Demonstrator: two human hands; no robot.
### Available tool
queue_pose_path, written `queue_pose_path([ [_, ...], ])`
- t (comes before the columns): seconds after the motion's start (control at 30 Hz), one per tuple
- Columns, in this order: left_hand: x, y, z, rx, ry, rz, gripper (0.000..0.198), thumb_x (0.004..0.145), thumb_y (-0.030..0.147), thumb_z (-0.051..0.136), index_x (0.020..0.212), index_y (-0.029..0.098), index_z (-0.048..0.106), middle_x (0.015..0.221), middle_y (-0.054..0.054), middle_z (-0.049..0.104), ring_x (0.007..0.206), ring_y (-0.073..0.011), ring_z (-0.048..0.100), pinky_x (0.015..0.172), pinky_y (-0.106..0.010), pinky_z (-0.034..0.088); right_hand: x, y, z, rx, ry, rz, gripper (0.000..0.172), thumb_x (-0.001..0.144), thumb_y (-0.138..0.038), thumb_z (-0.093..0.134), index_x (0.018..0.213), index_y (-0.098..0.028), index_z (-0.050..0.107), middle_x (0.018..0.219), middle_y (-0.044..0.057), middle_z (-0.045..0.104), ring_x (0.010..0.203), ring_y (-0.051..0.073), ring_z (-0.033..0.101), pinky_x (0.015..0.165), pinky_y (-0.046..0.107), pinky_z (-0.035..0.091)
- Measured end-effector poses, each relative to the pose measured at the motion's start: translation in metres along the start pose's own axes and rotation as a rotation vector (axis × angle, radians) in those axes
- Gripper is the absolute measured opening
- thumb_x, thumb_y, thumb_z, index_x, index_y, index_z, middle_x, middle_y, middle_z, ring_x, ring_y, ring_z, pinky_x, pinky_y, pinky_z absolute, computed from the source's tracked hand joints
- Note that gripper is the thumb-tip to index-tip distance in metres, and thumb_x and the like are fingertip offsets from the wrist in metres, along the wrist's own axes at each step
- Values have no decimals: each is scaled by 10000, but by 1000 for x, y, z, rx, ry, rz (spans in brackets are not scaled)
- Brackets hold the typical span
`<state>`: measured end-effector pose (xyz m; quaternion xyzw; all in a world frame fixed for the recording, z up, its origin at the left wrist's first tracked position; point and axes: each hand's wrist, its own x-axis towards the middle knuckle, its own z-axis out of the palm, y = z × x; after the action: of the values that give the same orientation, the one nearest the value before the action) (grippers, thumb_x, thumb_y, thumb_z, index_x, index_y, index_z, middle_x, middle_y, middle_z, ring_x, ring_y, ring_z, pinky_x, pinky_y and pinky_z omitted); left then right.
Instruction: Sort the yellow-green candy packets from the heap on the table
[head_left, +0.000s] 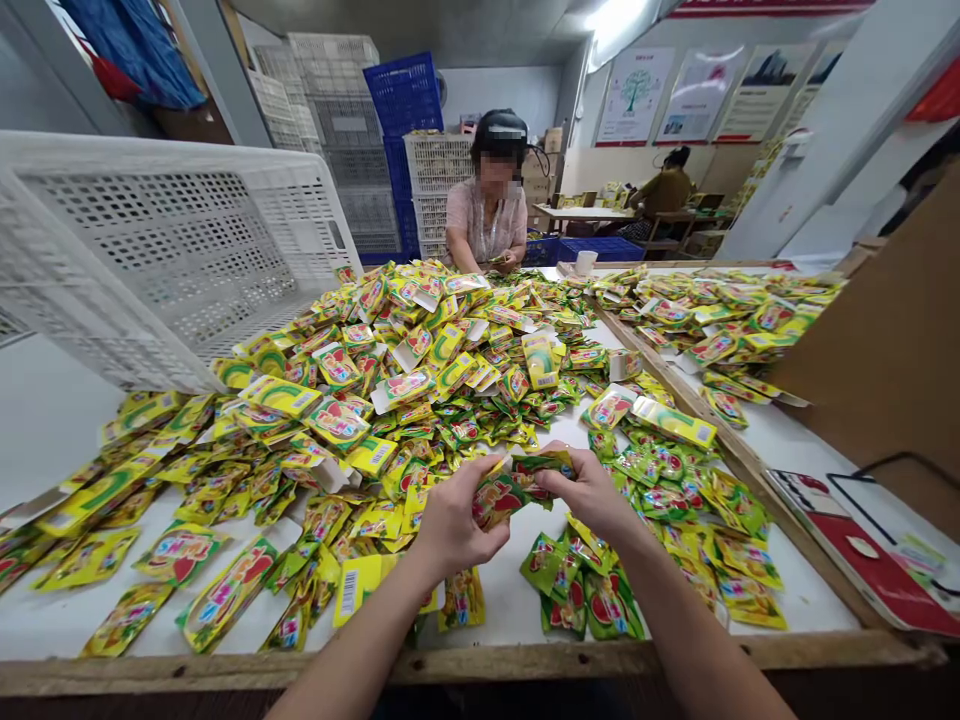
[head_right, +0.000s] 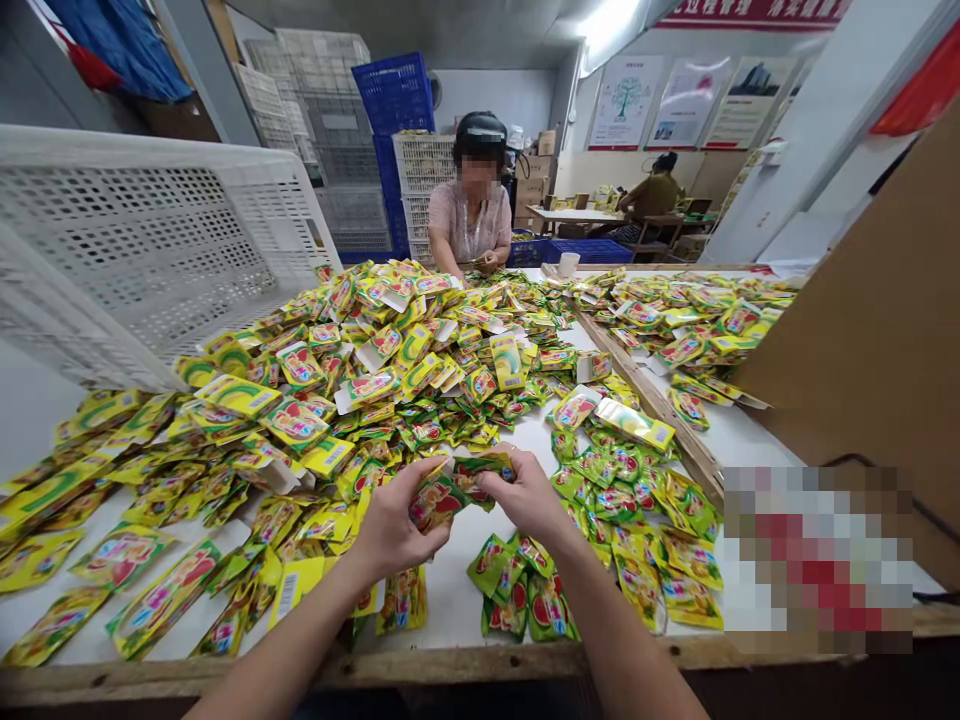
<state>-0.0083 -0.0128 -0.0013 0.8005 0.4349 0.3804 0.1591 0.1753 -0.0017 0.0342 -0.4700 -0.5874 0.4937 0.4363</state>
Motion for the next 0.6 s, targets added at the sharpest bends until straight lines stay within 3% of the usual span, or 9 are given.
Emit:
queue_pose_path([
  [0.07,-1,2,1,44,4,31,595,629,222,545,1213,220,427,1086,-38,626,958,-192,616,823,-294,509,-2,-1,0,-85,13,-43,134,640,-220,540,699,-154,641,655,-7,535,572,109,507,518,236,432],
  [0.17,0,2,1,227,-126,57,618,640,199,523,1248,222,417,1056,-57,626,931,-223,619,789,-339,522,-6,-1,1,-305,-22,-158,188,635,-126,522,703,-182,688,714,12,565,667,129,535,606,250,450],
  [0.27,1,2,-1,349,-240,57,680,637,166,504,1303,225,378,1023,-63,632,872,-241,628,746,-377,535,-7,2,4,-270,-45,-175,157,655,-131,564,715,-198,694,760,24,637,741,154,574,699,290,475],
  [0.37,2,1,-3,271,-179,73,726,650,178,507,1346,230,305,1144,-67,598,984,-226,603,825,-353,519,-5,7,6,39,29,-18,228,647,-286,670,852,-187,675,788,33,684,700,167,618,659,313,514],
  [0.43,1,1,-3,215,-122,75,724,661,204,515,1348,231,288,1191,-66,579,1027,-217,590,849,-335,511,-4,9,8,171,107,30,298,620,-364,712,843,-177,650,749,29,684,659,165,627,627,308,525],
  [0.6,-2,6,1,138,-38,-59,628,665,274,557,1267,218,389,1131,-58,620,966,-215,620,807,-326,524,-6,11,20,-27,288,-110,240,665,-362,700,785,-174,613,703,25,650,629,144,588,607,273,500],
])
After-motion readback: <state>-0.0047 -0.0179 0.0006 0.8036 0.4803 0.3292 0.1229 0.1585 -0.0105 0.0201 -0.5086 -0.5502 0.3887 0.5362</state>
